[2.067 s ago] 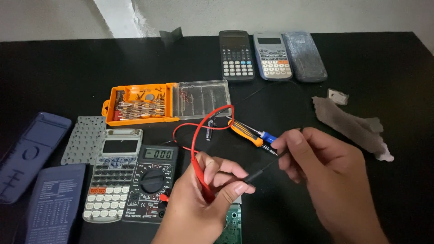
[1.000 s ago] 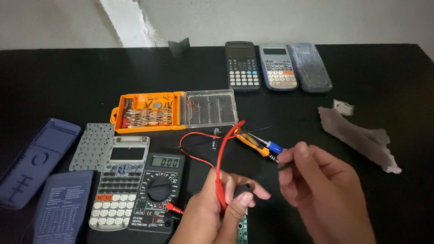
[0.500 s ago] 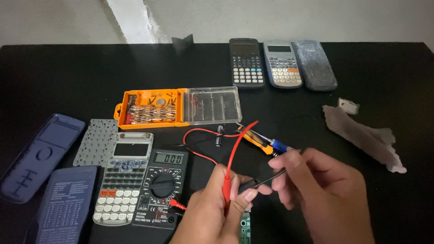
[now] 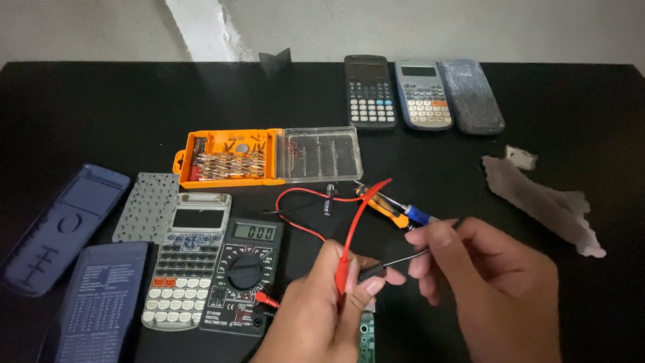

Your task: Testing a calculator circuit board using a digital multimeter and probes on a workbench.

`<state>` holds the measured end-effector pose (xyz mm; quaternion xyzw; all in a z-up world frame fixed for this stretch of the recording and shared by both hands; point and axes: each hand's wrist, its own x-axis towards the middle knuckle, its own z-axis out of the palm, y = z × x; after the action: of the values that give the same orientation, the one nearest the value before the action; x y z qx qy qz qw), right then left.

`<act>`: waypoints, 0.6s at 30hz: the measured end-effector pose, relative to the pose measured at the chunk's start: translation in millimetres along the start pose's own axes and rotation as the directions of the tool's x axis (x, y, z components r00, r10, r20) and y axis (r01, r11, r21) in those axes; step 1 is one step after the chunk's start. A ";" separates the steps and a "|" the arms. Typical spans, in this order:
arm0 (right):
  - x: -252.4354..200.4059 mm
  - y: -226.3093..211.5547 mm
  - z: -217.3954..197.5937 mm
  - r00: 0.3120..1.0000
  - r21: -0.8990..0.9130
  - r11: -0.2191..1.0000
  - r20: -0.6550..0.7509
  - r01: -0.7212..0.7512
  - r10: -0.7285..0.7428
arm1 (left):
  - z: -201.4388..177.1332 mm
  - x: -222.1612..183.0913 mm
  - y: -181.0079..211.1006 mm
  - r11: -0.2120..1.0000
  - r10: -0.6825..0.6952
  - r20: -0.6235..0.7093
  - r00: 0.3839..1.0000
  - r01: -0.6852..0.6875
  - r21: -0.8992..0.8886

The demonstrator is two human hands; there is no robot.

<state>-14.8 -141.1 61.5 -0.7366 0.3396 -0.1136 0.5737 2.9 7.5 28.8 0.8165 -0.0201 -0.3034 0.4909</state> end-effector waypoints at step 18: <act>19.0 8.7 -8.7 0.965 0.128 0.992 0.262 -0.020 -0.014 | 5.0 -2.3 -8.5 0.993 0.110 -0.065 0.992 -0.107 0.047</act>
<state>-8.8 -160.7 52.0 -0.7061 0.2536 -0.0361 0.6602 -3.8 8.7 21.3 0.8344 -0.0545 -0.2482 0.4891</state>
